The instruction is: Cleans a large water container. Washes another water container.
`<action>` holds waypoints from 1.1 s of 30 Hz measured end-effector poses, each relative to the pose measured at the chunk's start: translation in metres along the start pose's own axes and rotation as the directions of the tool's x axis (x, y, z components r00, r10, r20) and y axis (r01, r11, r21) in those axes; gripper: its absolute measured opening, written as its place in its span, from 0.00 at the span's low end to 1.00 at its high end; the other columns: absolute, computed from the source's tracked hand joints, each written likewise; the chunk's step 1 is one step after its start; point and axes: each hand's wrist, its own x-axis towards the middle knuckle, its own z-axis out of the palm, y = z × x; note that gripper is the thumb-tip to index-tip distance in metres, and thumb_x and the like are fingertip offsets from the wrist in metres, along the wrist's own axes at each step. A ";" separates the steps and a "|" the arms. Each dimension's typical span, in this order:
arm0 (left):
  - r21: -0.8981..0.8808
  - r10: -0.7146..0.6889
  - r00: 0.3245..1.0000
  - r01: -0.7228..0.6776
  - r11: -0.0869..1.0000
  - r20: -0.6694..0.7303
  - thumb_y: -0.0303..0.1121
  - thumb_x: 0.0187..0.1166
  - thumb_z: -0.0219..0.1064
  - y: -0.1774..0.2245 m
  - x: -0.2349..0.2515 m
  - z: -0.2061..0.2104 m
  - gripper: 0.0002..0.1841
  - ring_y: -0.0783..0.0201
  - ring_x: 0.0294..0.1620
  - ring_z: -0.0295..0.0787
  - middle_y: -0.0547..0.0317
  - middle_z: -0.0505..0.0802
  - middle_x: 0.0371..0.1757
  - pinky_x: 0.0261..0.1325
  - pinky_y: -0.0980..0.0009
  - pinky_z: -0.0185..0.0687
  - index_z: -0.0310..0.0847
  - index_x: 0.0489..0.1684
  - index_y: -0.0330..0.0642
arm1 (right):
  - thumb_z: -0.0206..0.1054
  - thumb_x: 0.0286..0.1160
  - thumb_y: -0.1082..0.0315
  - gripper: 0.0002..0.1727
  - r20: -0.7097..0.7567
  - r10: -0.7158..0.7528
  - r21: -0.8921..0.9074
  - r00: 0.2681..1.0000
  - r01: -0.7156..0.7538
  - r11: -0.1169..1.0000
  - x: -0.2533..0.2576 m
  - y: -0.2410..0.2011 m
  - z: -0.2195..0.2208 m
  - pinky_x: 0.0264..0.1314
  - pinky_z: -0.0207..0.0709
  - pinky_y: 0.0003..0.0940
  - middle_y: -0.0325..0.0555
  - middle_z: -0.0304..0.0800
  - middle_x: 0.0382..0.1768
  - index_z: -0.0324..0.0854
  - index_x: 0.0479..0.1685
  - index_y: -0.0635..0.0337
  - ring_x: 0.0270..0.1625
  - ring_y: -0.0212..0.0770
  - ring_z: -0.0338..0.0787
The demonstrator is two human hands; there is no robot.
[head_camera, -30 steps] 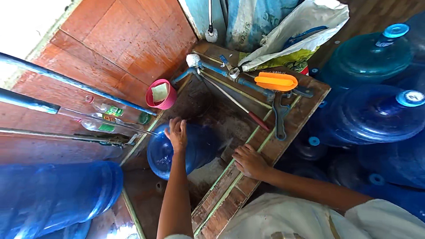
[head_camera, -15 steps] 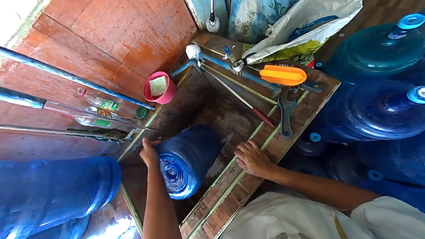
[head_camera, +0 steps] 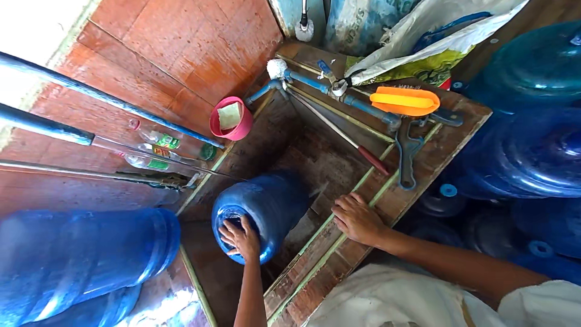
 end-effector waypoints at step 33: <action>-0.140 -0.176 0.973 0.197 0.970 0.148 0.56 0.94 0.38 0.071 0.114 -0.027 0.35 0.32 0.85 0.67 0.30 0.78 0.79 0.80 0.27 0.53 0.73 0.80 0.34 | 0.60 0.82 0.59 0.19 0.043 0.025 -0.027 0.999 -0.024 0.999 0.005 0.000 -0.004 0.84 0.61 0.61 0.58 0.91 0.60 0.89 0.55 0.63 0.70 0.57 0.86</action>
